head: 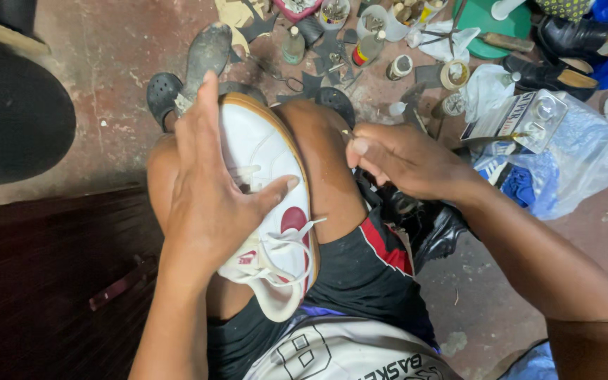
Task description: The person uses a small metal tool to scrape and clean the seam where the white upper meets the gum sole of a sneaker. They hold the shoe on their lap and work along the edge, removing residue or old adhesive.
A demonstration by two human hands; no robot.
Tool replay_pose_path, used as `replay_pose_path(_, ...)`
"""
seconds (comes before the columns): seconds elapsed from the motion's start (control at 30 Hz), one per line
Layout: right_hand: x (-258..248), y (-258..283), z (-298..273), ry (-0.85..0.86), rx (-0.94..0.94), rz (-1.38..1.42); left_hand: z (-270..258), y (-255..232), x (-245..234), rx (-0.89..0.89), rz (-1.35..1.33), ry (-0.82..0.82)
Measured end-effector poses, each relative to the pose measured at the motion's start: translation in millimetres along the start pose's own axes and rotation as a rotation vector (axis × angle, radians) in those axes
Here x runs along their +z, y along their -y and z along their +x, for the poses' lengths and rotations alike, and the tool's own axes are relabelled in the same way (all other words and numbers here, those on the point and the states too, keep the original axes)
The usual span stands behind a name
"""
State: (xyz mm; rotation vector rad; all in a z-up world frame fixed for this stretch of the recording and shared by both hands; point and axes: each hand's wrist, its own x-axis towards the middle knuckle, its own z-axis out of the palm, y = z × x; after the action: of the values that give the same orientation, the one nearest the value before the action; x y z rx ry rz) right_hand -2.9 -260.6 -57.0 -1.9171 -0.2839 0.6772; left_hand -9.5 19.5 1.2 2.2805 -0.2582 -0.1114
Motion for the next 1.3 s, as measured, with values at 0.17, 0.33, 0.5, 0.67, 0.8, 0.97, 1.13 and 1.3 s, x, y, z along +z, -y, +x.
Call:
replay_pose_path(0.17, 10.2, 19.4, -2.4, 0.016, -0.031, -0.021, -12.0, -16.7, -8.1, 0.230, 0.239, -0.207)
replay_pose_path(0.33, 19.6, 42.1, -11.0, -0.067, -0.196, -0.255, -17.9, -34.7, -4.6, 0.301, 0.152, -0.162)
replay_pose_path(0.5, 23.2, 56.0, -17.2, -0.066, -0.145, -0.318, -9.6, -41.8, 4.2, 0.317, 0.053, -0.103)
replay_pose_path(0.67, 17.1, 46.7, -19.9, -0.108, -0.150, -0.181, -10.2, -24.6, -15.5, 0.233, -0.062, -0.151)
replay_pose_path(0.8, 17.7, 22.7, -20.6, -0.162, 0.027, 0.012, -14.7, -2.7, -31.8, 0.161, -0.087, -0.301)
replay_pose_path(0.97, 29.2, -13.1, -19.6, -0.193, 0.019, 0.369, -18.4, 26.1, -32.0, -0.048, -0.375, -0.381)
replay_pose_path(1.13, 42.3, -32.7, -12.3, -0.237, 0.053, 0.487, -23.2, 50.9, -24.0, -0.009, -0.456, -0.407)
replay_pose_path(1.3, 43.4, -46.3, -6.7, -0.305, 0.069, 0.548, -24.2, 70.2, -17.0, -0.039, -0.535, -0.449)
